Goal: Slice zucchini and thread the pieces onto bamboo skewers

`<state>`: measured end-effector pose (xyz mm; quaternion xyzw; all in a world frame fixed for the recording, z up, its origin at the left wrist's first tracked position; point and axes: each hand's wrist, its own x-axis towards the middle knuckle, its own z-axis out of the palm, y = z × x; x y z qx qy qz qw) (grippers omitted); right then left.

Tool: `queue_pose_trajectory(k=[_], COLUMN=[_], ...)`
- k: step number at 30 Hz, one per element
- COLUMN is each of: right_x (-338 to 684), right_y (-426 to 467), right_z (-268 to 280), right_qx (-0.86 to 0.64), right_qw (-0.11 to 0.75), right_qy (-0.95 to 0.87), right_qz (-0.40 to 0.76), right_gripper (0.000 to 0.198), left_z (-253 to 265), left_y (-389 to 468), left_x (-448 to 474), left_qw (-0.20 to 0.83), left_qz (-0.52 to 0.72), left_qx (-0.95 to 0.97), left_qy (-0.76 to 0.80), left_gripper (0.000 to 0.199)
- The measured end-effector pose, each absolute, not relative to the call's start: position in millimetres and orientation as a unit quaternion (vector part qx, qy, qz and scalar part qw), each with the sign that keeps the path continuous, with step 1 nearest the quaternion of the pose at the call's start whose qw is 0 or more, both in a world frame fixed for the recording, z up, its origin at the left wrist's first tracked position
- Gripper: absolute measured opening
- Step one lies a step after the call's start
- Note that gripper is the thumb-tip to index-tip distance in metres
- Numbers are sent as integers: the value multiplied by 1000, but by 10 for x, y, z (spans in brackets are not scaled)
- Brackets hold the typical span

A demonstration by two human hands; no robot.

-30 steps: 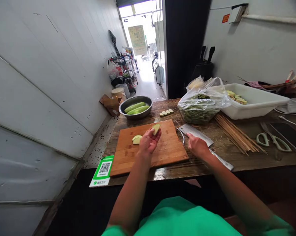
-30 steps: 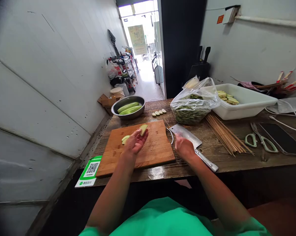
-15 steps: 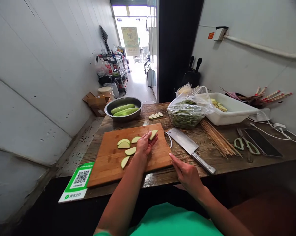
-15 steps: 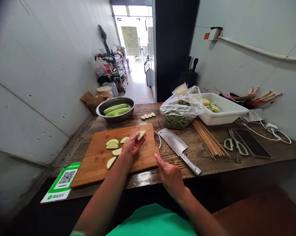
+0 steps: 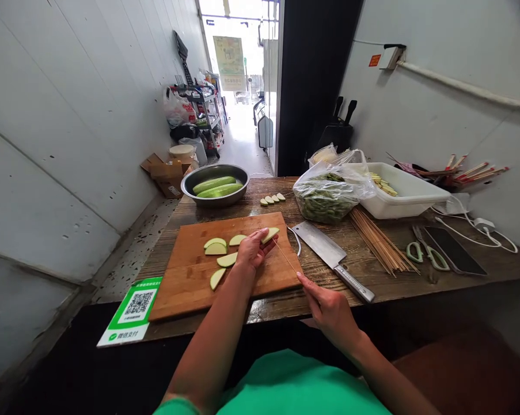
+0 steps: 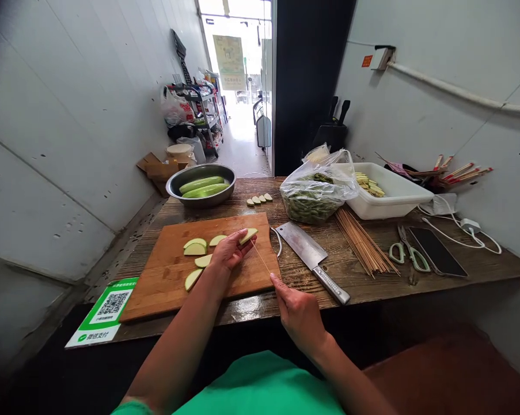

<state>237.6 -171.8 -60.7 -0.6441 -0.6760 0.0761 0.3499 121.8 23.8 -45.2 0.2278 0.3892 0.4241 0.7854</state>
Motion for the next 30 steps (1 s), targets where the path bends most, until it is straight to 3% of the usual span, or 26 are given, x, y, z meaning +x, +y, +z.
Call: queue_pose_trajectory(k=[30], right_x=[2314], right_y=[-1736], right_z=[-583], right_qx=[-654], right_qw=[355], right_qy=[-664], right_qz=[79], right_gripper=[44], left_z=[-447], left_y=[167], left_x=[1246], left_qw=[779], left_qz=[411], left_qx=[278], left_qy=[382], left_gripper=[2])
